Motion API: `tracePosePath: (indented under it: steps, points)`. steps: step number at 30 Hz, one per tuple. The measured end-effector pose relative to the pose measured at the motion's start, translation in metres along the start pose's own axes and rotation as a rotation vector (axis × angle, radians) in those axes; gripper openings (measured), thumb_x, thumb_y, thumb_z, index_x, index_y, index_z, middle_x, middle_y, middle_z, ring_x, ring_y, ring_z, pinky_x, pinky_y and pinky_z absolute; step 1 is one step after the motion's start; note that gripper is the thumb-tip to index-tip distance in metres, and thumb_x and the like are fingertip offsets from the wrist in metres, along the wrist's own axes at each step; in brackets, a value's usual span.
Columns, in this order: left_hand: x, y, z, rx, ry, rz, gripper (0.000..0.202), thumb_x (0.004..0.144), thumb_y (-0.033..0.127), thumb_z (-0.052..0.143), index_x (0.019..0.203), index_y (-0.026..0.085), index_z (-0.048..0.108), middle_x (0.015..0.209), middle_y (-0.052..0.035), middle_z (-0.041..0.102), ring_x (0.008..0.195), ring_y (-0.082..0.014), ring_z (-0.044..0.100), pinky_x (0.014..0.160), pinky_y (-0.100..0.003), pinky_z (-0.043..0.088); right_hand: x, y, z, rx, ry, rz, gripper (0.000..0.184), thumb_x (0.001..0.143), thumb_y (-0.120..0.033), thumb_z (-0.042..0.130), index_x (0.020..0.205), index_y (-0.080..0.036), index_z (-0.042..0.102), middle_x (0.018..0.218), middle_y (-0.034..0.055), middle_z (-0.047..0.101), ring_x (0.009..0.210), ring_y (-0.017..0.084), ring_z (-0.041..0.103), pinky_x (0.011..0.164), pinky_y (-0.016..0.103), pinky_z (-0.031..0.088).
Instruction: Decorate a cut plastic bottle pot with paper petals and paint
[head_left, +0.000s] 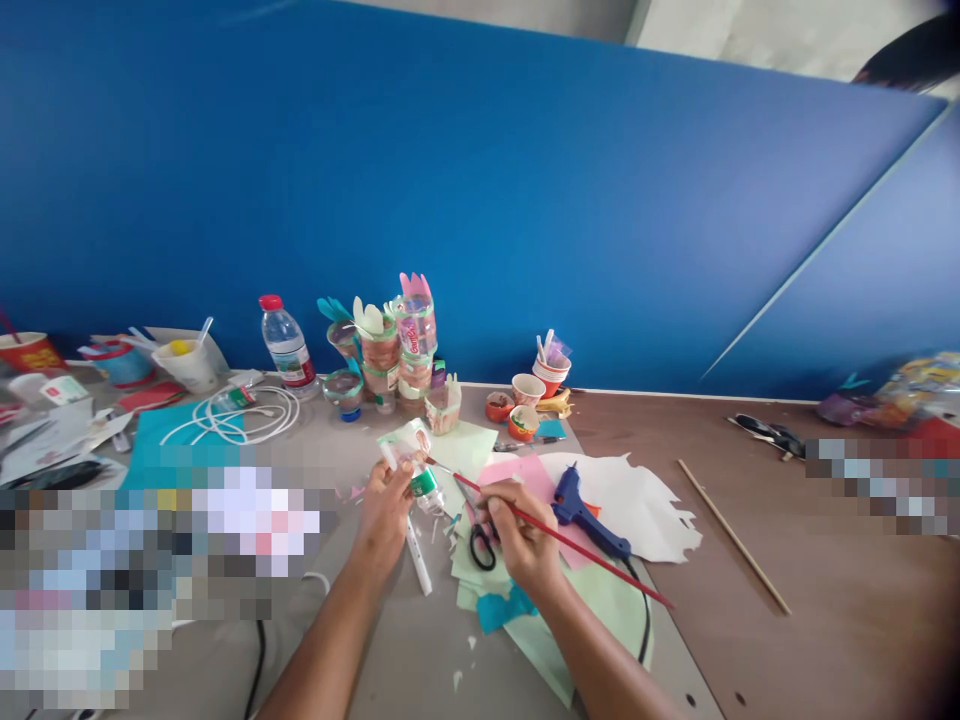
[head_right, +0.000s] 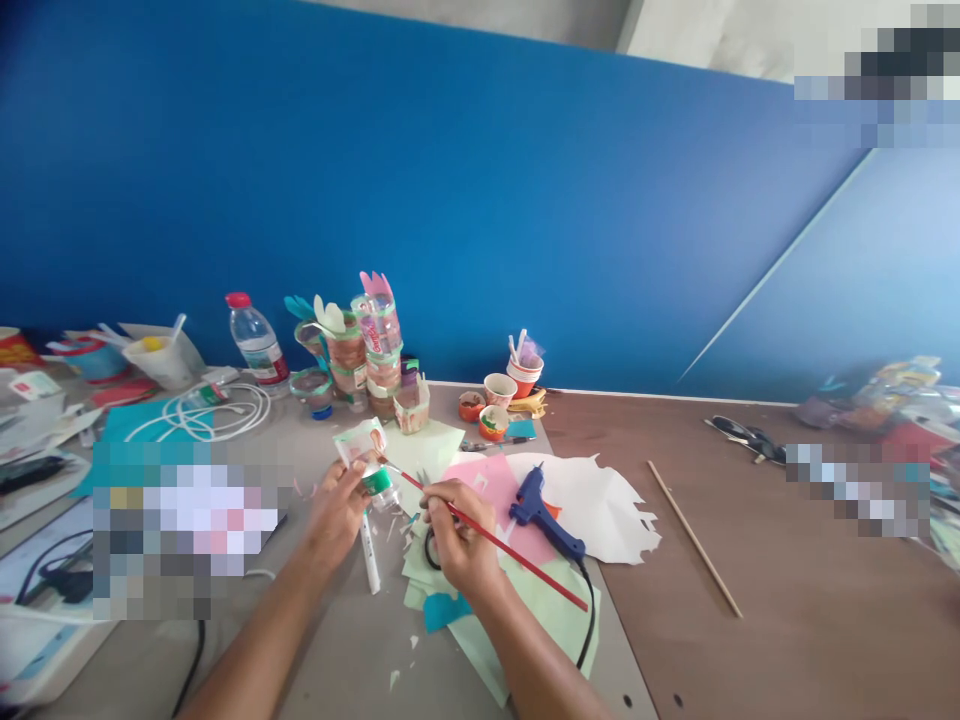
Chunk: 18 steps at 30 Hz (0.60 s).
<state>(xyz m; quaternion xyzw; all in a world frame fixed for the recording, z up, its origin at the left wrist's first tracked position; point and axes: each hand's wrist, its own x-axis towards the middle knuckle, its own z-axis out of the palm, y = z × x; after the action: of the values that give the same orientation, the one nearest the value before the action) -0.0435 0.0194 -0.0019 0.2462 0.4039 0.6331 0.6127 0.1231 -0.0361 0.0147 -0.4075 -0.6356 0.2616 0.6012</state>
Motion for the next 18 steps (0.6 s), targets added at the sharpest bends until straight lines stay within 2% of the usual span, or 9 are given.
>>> tracePosePath:
  steps: [4, 9, 14, 18]
  points:
    - [-0.003, 0.004, 0.002, -0.051, -0.060, -0.028, 0.030, 0.066, 0.035, 0.075, 0.087, 0.019, 0.061, 0.090, -0.0034, 0.068, 0.077, -0.0149, 0.063, 0.070, -0.026, 0.047, 0.003, 0.001, 0.001, -0.045, -0.031, -0.037, 0.017, 0.087, -0.017, 0.049, 0.087, -0.018, 0.065, 0.070, 0.0037, 0.064, 0.062, 0.015, 0.061, 0.059, 0.026, 0.049]
    - [-0.004, 0.008, 0.004, -0.096, -0.117, -0.038, 0.027, 0.067, 0.037, 0.073, 0.084, 0.018, 0.063, 0.086, -0.0023, 0.067, 0.078, -0.0145, 0.062, 0.072, -0.026, 0.047, 0.004, 0.005, -0.003, -0.040, 0.048, 0.027, 0.017, 0.088, -0.020, 0.048, 0.086, -0.018, 0.064, 0.075, 0.0046, 0.065, 0.062, 0.014, 0.061, 0.055, 0.025, 0.049]
    - [-0.004, 0.009, 0.004, -0.086, -0.129, -0.097, 0.025, 0.072, 0.040, 0.069, 0.084, 0.018, 0.065, 0.082, -0.0015, 0.067, 0.074, -0.0138, 0.062, 0.070, -0.026, 0.047, 0.004, 0.002, -0.002, -0.009, -0.044, 0.020, 0.017, 0.087, -0.020, 0.049, 0.085, -0.018, 0.065, 0.072, 0.0039, 0.064, 0.060, 0.014, 0.060, 0.053, 0.024, 0.048]
    - [-0.007, 0.013, 0.006, -0.100, -0.107, -0.195, 0.028, 0.074, 0.041, 0.065, 0.087, 0.016, 0.065, 0.083, -0.0047, 0.070, 0.076, -0.0174, 0.064, 0.070, -0.029, 0.049, 0.007, 0.002, -0.004, -0.022, 0.043, 0.081, 0.017, 0.087, -0.021, 0.048, 0.083, -0.018, 0.064, 0.071, 0.0034, 0.063, 0.059, 0.014, 0.059, 0.050, 0.024, 0.047]
